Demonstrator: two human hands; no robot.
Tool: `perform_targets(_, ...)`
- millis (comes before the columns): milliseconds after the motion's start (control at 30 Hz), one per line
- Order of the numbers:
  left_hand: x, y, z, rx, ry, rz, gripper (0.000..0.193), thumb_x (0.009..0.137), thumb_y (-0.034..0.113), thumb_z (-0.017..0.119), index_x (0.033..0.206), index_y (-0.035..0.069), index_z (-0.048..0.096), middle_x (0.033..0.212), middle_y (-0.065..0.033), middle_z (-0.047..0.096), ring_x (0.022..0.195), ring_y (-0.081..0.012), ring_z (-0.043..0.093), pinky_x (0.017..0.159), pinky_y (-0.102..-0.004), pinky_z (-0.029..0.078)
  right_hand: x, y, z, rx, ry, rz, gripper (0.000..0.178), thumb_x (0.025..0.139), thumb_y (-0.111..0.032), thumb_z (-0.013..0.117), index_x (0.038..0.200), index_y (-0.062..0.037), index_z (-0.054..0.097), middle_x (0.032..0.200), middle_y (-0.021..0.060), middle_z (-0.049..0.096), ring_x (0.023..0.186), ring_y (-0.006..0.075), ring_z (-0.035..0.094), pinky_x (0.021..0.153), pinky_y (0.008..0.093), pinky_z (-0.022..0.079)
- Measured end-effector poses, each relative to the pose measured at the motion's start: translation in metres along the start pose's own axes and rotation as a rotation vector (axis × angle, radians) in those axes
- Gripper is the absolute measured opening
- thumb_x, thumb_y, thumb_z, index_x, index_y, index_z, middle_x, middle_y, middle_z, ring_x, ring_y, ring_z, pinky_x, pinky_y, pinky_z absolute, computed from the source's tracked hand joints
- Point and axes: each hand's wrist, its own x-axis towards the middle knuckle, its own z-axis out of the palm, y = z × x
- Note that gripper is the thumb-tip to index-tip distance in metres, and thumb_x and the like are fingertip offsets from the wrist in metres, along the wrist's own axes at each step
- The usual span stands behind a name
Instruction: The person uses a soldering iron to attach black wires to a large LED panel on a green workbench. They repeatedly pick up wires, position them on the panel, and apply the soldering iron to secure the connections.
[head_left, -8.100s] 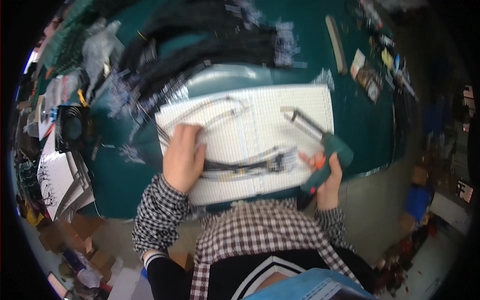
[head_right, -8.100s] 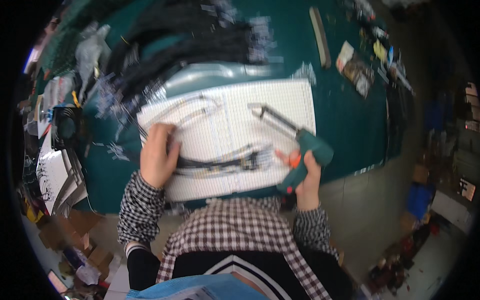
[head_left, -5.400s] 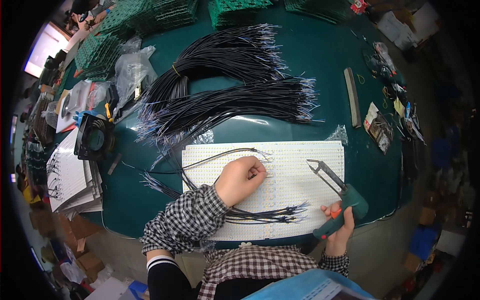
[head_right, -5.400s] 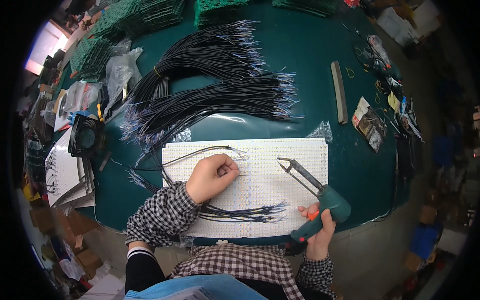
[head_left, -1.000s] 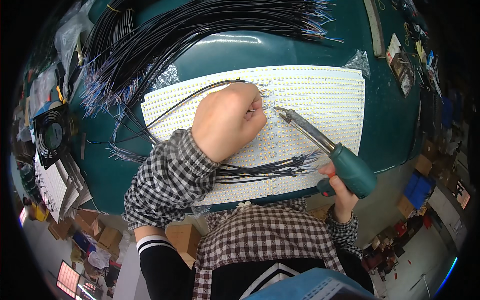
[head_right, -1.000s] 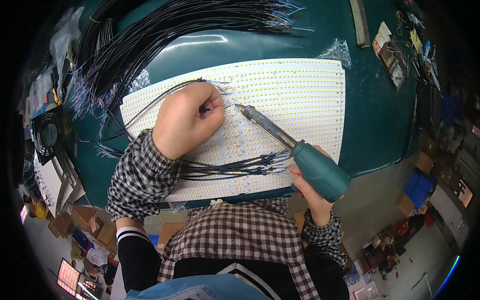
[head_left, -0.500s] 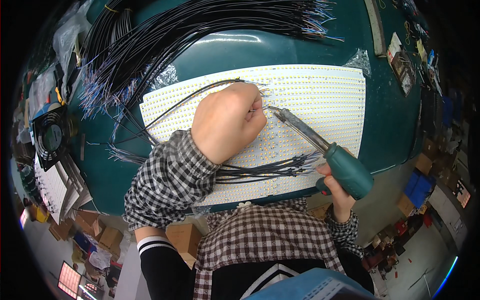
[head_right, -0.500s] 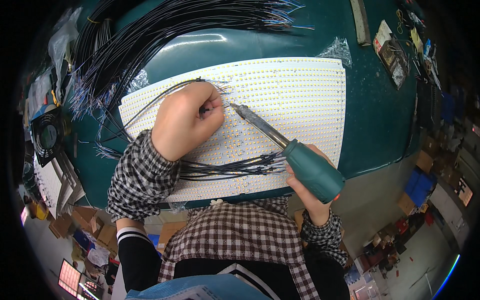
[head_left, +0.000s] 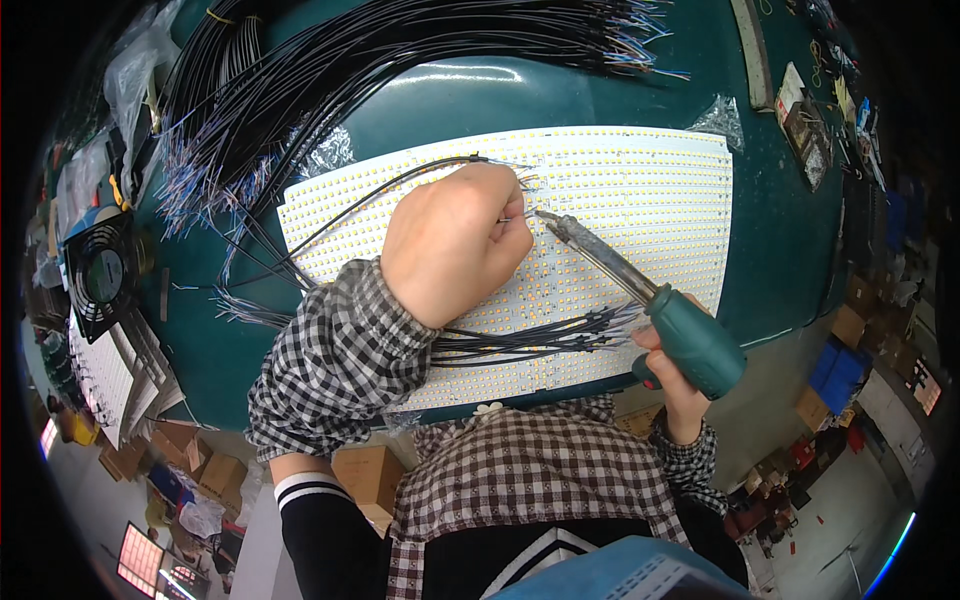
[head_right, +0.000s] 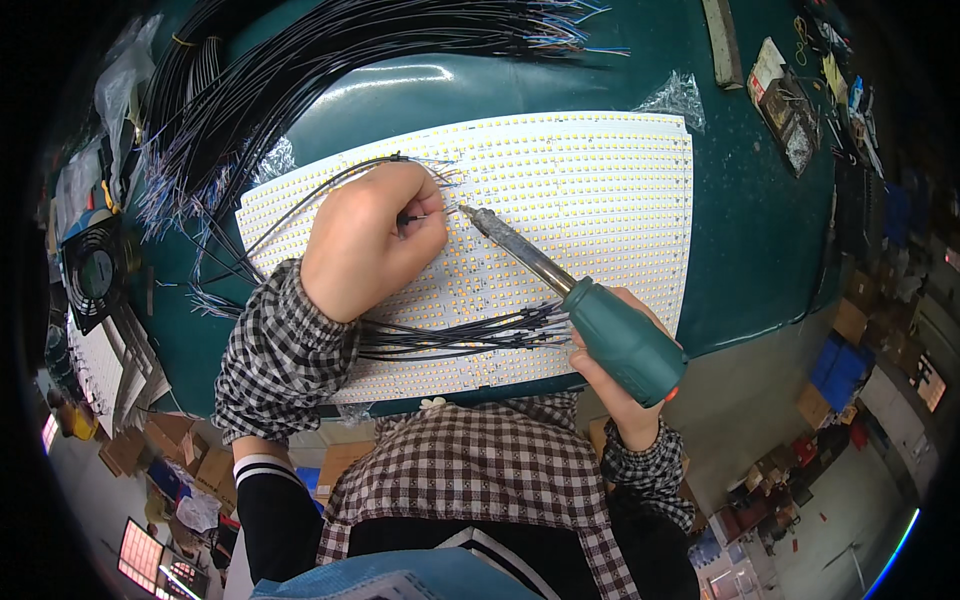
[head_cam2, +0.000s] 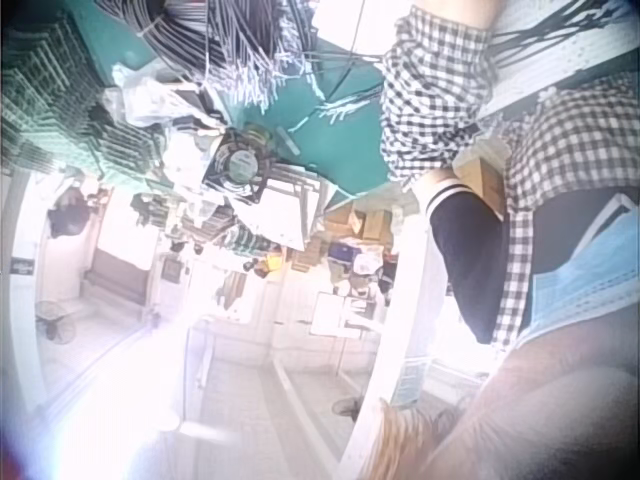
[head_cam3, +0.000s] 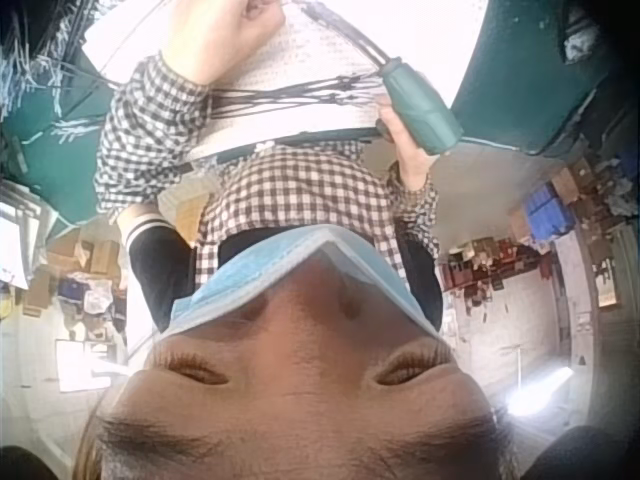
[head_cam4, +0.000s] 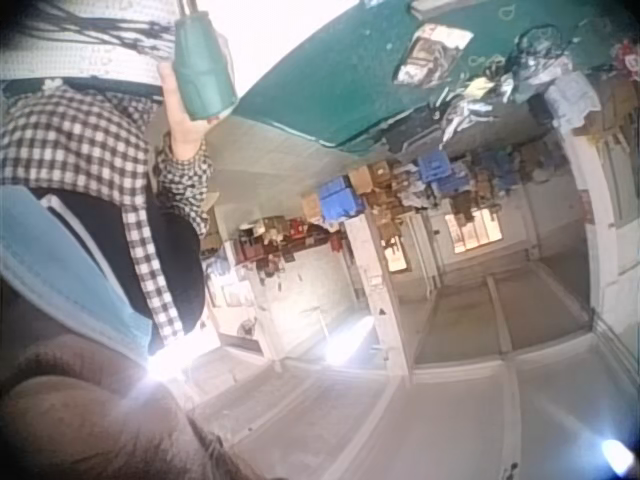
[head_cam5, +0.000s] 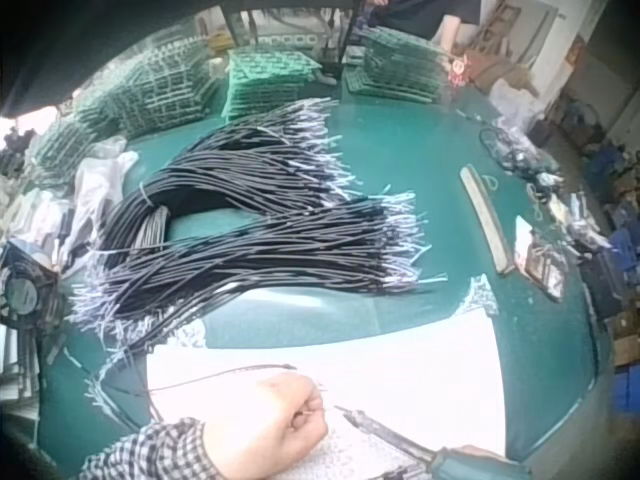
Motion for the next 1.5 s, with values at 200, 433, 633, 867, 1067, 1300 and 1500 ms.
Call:
perform_targets(200, 0.001, 0.000, 0.000, 0.010, 0.000, 0.006, 0.009, 0.074, 0.006, 0.065, 0.075, 0.002, 0.057, 0.073, -0.0152, 0.060, 0.063, -0.0344, 0.061, 0.057, -0.0432, 0.049, -0.007, 0.007, 0.000, 0.091, 0.050, 0.017, 0.058, 0.075, 0.002, 0.077, 0.127, 0.0114, 0.053, 0.100, 0.0126, 0.067, 0.086, 0.0169, 0.066, 0.080, 0.0318, 0.054)
perform_targets(433, 0.001, 0.000, 0.001, 0.002, -0.002, 0.016, 0.008, 0.075, 0.006, 0.065, 0.076, 0.002, 0.058, 0.073, -0.0154, 0.060, 0.065, -0.0349, 0.061, 0.059, -0.0431, 0.049, -0.009, 0.012, -0.005, -0.003, 0.044, 0.000, 0.055, 0.075, 0.001, 0.075, 0.126, 0.0100, 0.055, 0.101, 0.0127, 0.067, 0.086, 0.0172, 0.066, 0.081, 0.0323, 0.054)
perform_targets(633, -0.005, -0.002, -0.004, -0.068, 0.023, 0.068, 0.004, 0.082, 0.005, 0.064, 0.082, 0.003, 0.061, 0.081, -0.0148, 0.061, 0.073, -0.0344, 0.062, 0.064, -0.0419, 0.050, -0.009, 0.008, -0.009, 0.147, 0.051, 0.082, 0.058, 0.081, -0.007, 0.074, 0.130, 0.0106, 0.050, 0.109, 0.0183, 0.067, 0.096, 0.0237, 0.067, 0.081, 0.0346, 0.057)
perform_targets(867, 0.001, -0.005, 0.000, -0.037, 0.029, 0.038, 0.006, 0.082, 0.007, 0.066, 0.083, 0.003, 0.062, 0.081, -0.0128, 0.061, 0.070, -0.0329, 0.063, 0.062, -0.0394, 0.051, -0.011, 0.005, -0.005, 0.250, 0.117, 0.164, 0.066, 0.083, -0.012, 0.075, 0.136, 0.0107, 0.042, 0.111, 0.0215, 0.065, 0.102, 0.0282, 0.067, 0.083, 0.0382, 0.059)
perform_targets(1067, 0.000, -0.001, 0.005, -0.100, 0.074, 0.051, 0.007, 0.079, 0.002, 0.067, 0.080, 0.003, 0.060, 0.079, -0.0124, 0.060, 0.069, -0.0284, 0.065, 0.060, -0.0369, 0.052, -0.009, 0.003, -0.005, 0.237, 0.121, 0.163, 0.062, 0.083, -0.013, 0.075, 0.133, 0.0106, 0.047, 0.110, 0.0201, 0.065, 0.100, 0.0280, 0.068, 0.081, 0.0376, 0.059)
perform_targets(1300, -0.002, -0.004, 0.011, -0.052, 0.104, 0.069, 0.008, 0.076, -0.002, 0.066, 0.080, 0.002, 0.060, 0.078, -0.0082, 0.059, 0.068, -0.0191, 0.062, 0.059, -0.0280, 0.050, -0.005, 0.000, -0.003, 0.216, 0.102, 0.117, 0.052, 0.081, -0.013, 0.077, 0.122, 0.0106, 0.056, 0.108, 0.0179, 0.064, 0.094, 0.0246, 0.068, 0.081, 0.0354, 0.059)
perform_targets(1500, -0.001, -0.005, 0.010, -0.087, 0.099, 0.067, 0.008, 0.076, -0.002, 0.067, 0.080, 0.002, 0.061, 0.078, -0.0083, 0.060, 0.067, -0.0185, 0.062, 0.058, -0.0277, 0.050, -0.008, 0.006, -0.007, 0.149, 0.062, 0.070, 0.053, 0.079, -0.008, 0.077, 0.124, 0.0094, 0.056, 0.110, 0.0166, 0.064, 0.093, 0.0221, 0.067, 0.080, 0.0342, 0.058)
